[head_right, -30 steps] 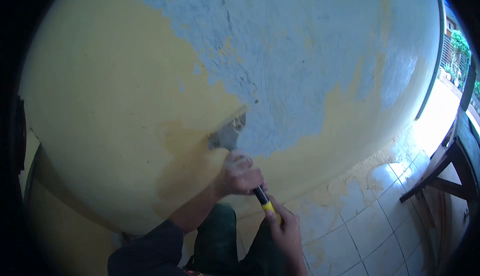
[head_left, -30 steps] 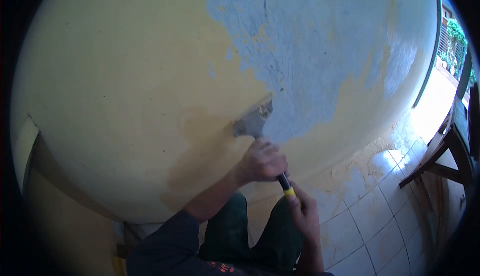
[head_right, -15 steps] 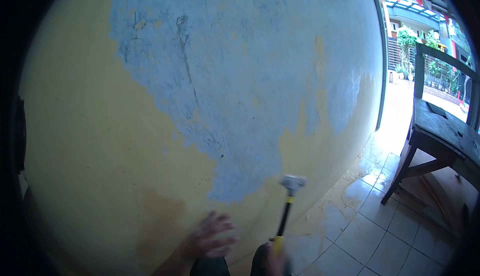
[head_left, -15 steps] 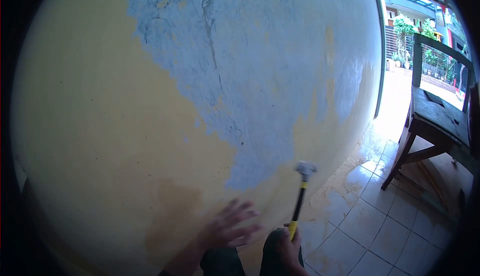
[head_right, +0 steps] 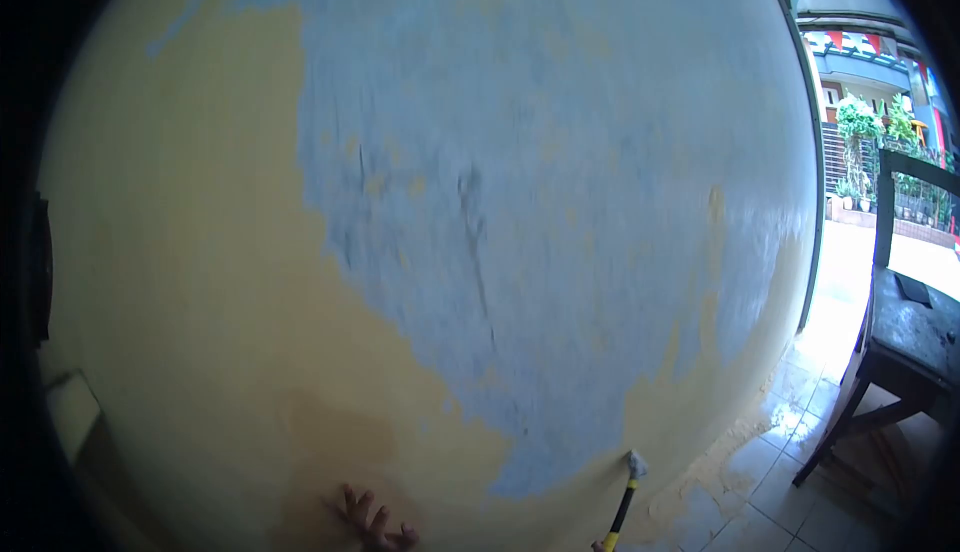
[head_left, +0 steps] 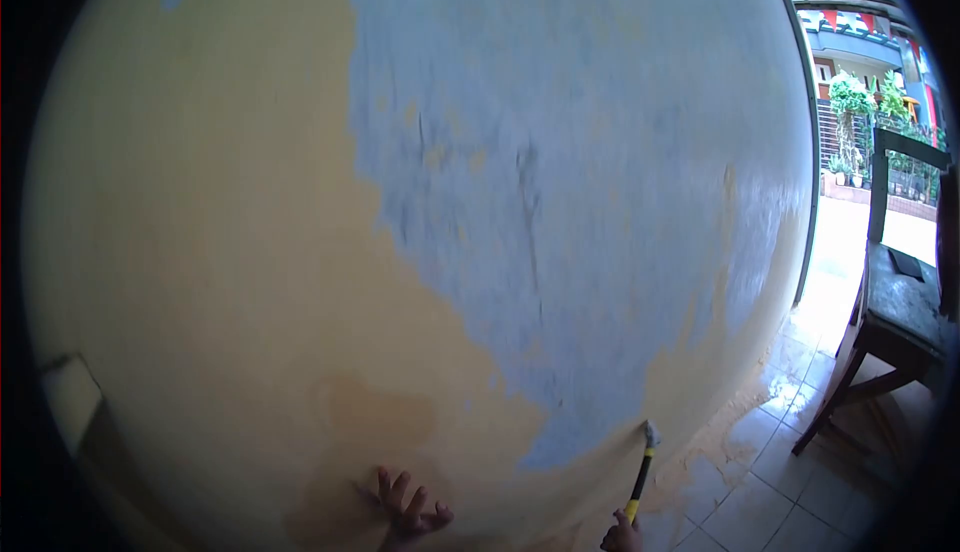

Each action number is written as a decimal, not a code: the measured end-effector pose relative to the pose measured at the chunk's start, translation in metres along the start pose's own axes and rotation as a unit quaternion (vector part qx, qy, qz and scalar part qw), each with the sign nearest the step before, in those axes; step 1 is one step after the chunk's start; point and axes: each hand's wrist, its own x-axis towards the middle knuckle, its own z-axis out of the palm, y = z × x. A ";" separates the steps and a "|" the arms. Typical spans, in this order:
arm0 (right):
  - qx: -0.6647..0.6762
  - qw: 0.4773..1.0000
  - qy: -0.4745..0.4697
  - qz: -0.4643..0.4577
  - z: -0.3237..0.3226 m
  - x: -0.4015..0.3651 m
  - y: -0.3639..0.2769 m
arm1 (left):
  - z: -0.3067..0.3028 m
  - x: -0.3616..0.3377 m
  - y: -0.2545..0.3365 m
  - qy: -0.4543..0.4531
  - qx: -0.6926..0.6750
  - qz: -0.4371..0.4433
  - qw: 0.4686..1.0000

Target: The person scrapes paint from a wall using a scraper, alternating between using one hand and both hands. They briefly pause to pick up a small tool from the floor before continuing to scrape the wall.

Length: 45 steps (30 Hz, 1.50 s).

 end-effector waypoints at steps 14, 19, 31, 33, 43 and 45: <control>0.130 0.980 0.069 0.130 -0.030 -0.126 0.009 | -0.068 0.050 -0.004 -0.474 -0.093 -0.046 0.875; 0.037 0.950 0.241 0.196 -0.058 -0.257 -0.051 | -0.145 0.134 -0.022 -0.652 -0.244 0.008 0.717; -0.273 0.927 0.256 0.031 -0.095 -0.382 0.059 | -0.238 -0.011 -0.103 -0.876 -0.338 -0.167 0.300; -0.192 0.933 0.260 0.161 -0.047 -0.405 0.019 | -0.253 -0.014 -0.112 -0.886 -0.343 -0.201 0.240; -0.206 0.908 0.315 0.186 -0.061 -0.391 -0.007 | -0.244 0.390 0.017 -0.597 -0.714 -0.143 0.335; -0.289 0.887 0.297 0.203 -0.101 -0.350 0.020 | -0.271 0.479 0.040 -0.524 -0.816 -0.095 0.223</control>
